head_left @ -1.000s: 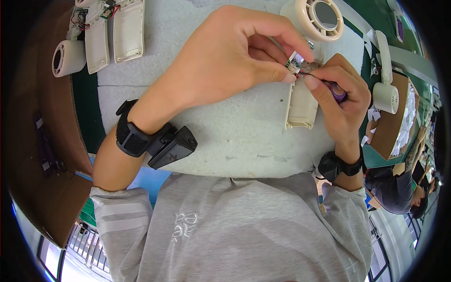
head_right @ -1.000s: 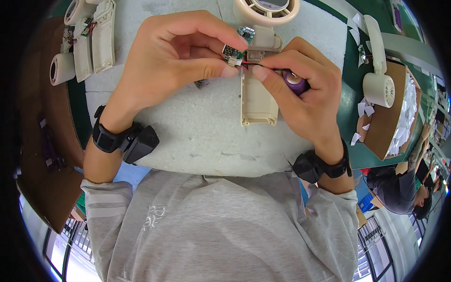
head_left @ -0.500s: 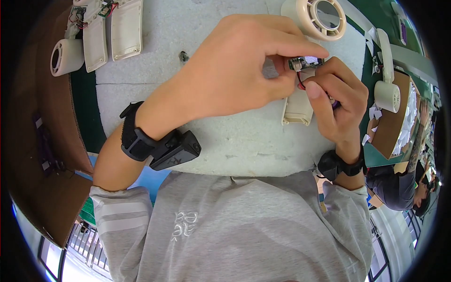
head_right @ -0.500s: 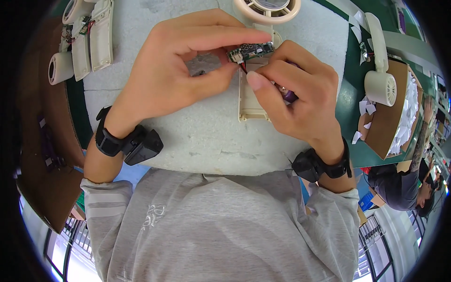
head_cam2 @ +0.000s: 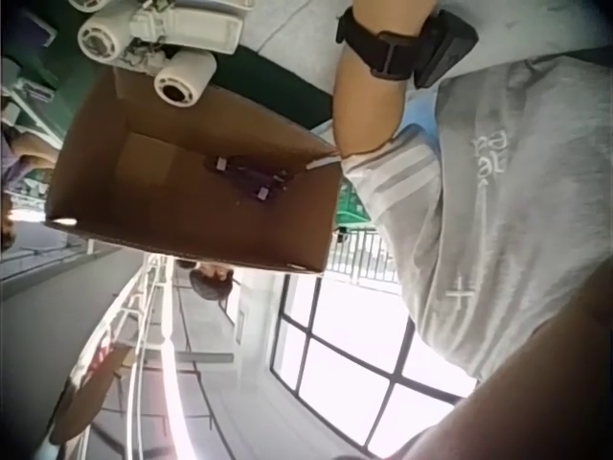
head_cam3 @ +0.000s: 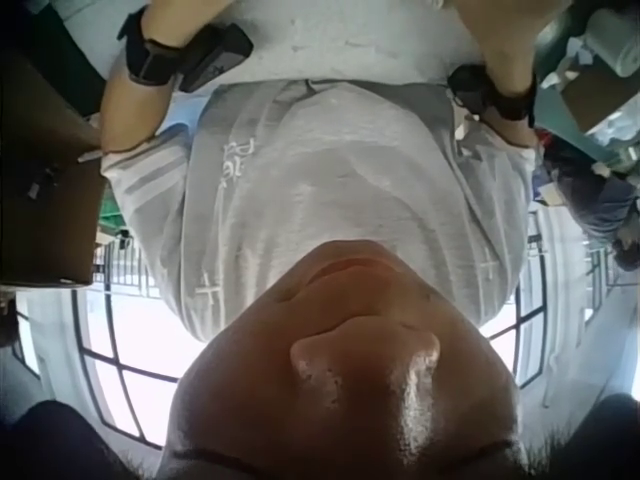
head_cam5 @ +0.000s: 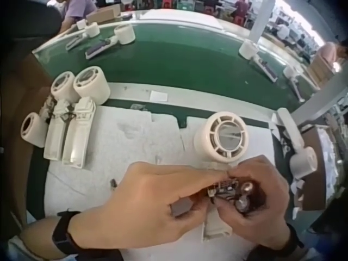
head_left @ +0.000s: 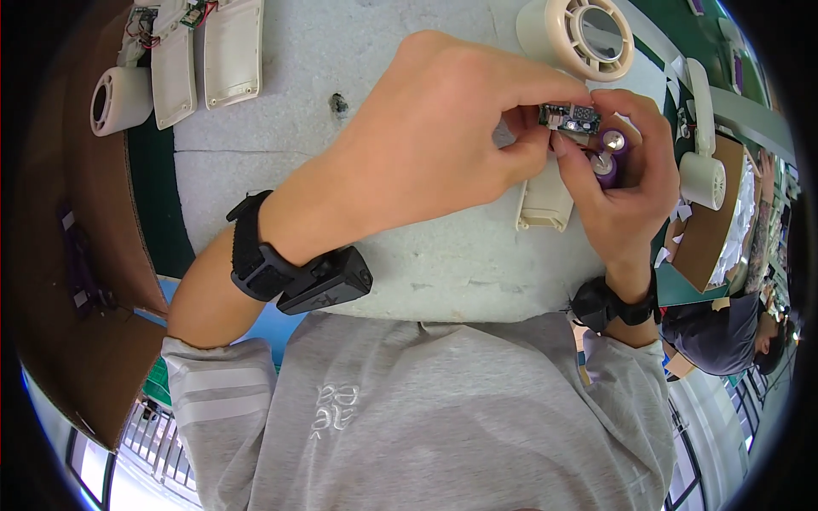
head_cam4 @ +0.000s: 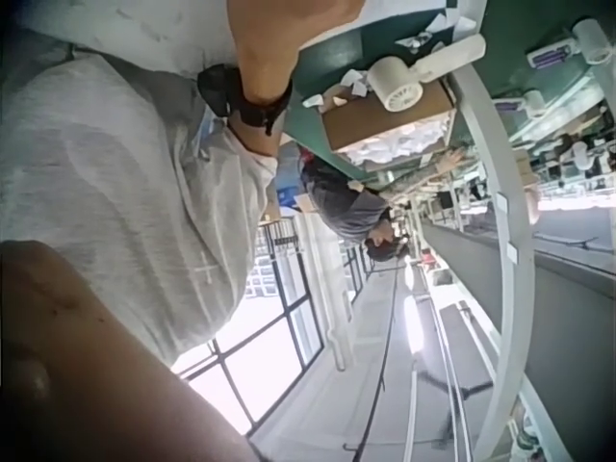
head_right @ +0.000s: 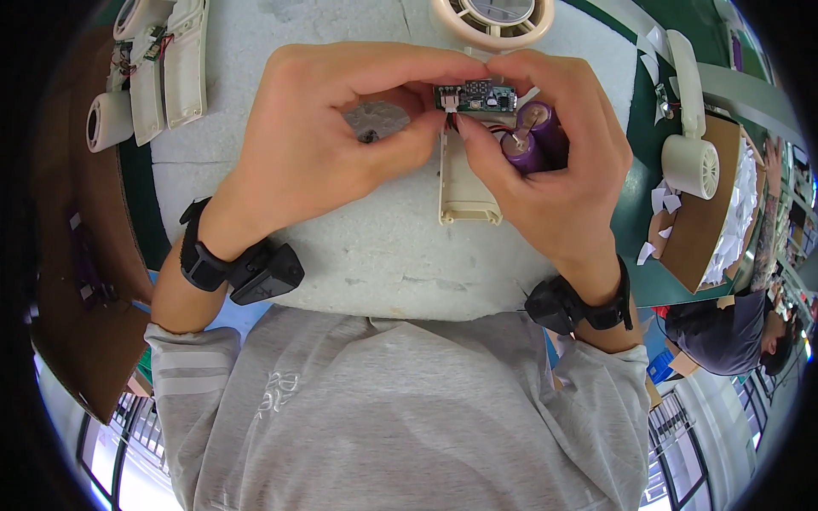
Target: The person connects a battery to a circuit board, fits them into a plastic housing, and sets the assembly aside before repeating the process with another unit.
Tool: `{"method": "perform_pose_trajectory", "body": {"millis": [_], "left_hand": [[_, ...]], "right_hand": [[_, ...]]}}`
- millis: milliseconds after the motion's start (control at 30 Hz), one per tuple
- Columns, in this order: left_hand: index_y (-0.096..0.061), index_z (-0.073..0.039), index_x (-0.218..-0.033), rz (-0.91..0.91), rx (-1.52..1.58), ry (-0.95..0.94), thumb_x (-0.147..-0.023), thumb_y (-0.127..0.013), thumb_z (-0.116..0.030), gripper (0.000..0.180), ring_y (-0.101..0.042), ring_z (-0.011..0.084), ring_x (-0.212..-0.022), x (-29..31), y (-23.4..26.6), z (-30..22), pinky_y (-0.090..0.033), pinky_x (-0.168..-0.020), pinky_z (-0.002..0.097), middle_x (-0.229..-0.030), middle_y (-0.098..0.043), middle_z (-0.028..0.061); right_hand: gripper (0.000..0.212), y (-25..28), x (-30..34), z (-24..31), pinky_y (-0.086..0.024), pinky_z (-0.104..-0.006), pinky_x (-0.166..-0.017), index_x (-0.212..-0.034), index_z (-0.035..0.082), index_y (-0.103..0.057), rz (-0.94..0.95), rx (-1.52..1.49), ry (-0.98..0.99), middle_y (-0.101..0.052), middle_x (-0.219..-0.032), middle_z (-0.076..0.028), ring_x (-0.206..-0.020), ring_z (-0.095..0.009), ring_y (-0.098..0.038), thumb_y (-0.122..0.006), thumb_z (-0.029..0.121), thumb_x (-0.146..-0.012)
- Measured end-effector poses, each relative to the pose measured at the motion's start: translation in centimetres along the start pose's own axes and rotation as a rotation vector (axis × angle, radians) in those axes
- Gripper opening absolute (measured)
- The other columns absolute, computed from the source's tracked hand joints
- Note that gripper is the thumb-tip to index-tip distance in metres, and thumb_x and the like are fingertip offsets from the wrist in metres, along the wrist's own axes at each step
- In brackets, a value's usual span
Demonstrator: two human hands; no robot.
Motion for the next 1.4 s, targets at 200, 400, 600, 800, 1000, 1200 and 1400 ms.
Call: {"method": "perform_pose_trajectory", "body": {"millis": [200, 400, 600, 800, 1000, 1200, 1400], "left_hand": [[-0.068, 0.002, -0.108, -0.074, 0.147, 0.123, -0.079, -0.063, 0.007, 0.03, -0.067, 0.014, -0.082, 0.56, -0.19, 0.81, -0.057, -0.076, 0.0258, -0.097, -0.069, 0.0101], [-0.069, 0.004, -0.104, -0.142, 0.15, 0.136, -0.078, -0.066, 0.006, 0.026, -0.067, 0.0143, -0.082, 0.51, -0.47, 0.76, -0.057, -0.075, 0.0251, -0.096, -0.069, 0.0106], [-0.072, 0.002, -0.098, -0.183, 0.051, 0.049, -0.076, -0.068, 0.004, 0.023, -0.068, 0.0133, -0.077, 0.64, -0.48, 0.57, -0.056, -0.068, 0.0228, -0.089, -0.07, 0.0103], [-0.073, 0.0, -0.096, -0.195, -0.042, -0.029, -0.074, -0.069, 0.003, 0.023, -0.069, 0.0135, -0.072, 0.37, -0.26, 0.44, -0.055, -0.063, 0.0219, -0.085, -0.07, 0.0095], [-0.074, 0.0, -0.095, -0.198, -0.054, -0.031, -0.073, -0.069, 0.003, 0.022, -0.069, 0.014, -0.071, 0.42, -0.35, 0.29, -0.055, -0.063, 0.0219, -0.083, -0.07, 0.0095], [-0.074, 0.0, -0.096, -0.196, -0.07, -0.038, -0.074, -0.069, 0.003, 0.023, -0.068, 0.0143, -0.071, 0.37, -0.34, 0.29, -0.055, -0.064, 0.0224, -0.083, -0.069, 0.0091], [-0.071, 0.0, -0.101, -0.141, 0.117, 0.061, -0.077, -0.067, 0.005, 0.026, -0.067, 0.0139, -0.078, 0.36, -0.69, 1.02, -0.055, -0.068, 0.0244, -0.095, -0.067, 0.0094]], "right_hand": [[0.041, 0.46, -0.07, -0.13, -0.049, -0.0238, -0.061, -0.104, 0.003, -0.069, 0.096, 0.17, 0.109, -0.065, -0.09, -0.008, -0.074, -0.014, -0.063, -0.081, -0.001, -0.065], [0.041, 0.64, 0.1, -0.22, -0.046, -0.0207, -0.066, -0.108, -0.003, -0.066, 0.142, 0.18, 0.12, -0.063, -0.099, -0.007, -0.081, -0.01, -0.057, -0.076, -0.01, -0.07], [0.038, 0.57, -0.29, 0.05, -0.05, -0.0235, -0.062, -0.099, 0.002, -0.071, 0.095, 0.211, 0.103, -0.067, -0.087, -0.009, -0.073, -0.015, -0.064, -0.083, -0.001, -0.063], [0.038, 0.49, -0.23, 0.09, -0.049, -0.0225, -0.062, -0.1, 0.0, -0.07, 0.101, 0.211, 0.125, -0.067, -0.088, -0.008, -0.073, -0.013, -0.062, -0.081, -0.003, -0.064], [0.036, 0.41, -0.5, 0.41, -0.051, -0.0241, -0.062, -0.095, 0.001, -0.071, 0.07, 0.22, 0.109, -0.068, -0.084, -0.009, -0.071, -0.015, -0.065, -0.081, -0.002, -0.061], [0.032, 0.47, -0.21, 0.2, -0.049, -0.0228, -0.062, -0.095, 0.001, -0.071, 0.062, 0.168, 0.042, -0.067, -0.084, -0.008, -0.072, -0.013, -0.064, -0.08, -0.001, -0.064], [0.025, 1.04, -0.36, 0.05, -0.046, -0.0205, -0.062, -0.095, 0.001, -0.071, 0.077, 0.093, -0.13, -0.065, -0.089, -0.007, -0.072, -0.011, -0.06, -0.079, 0.0, -0.071]]}}
Point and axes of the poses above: each hand's wrist, its own x-axis away from the middle knuckle, its own y-axis out of the back of the hand, z = x × y, the point moved 4 cm from there along -x, towards the middle knuckle
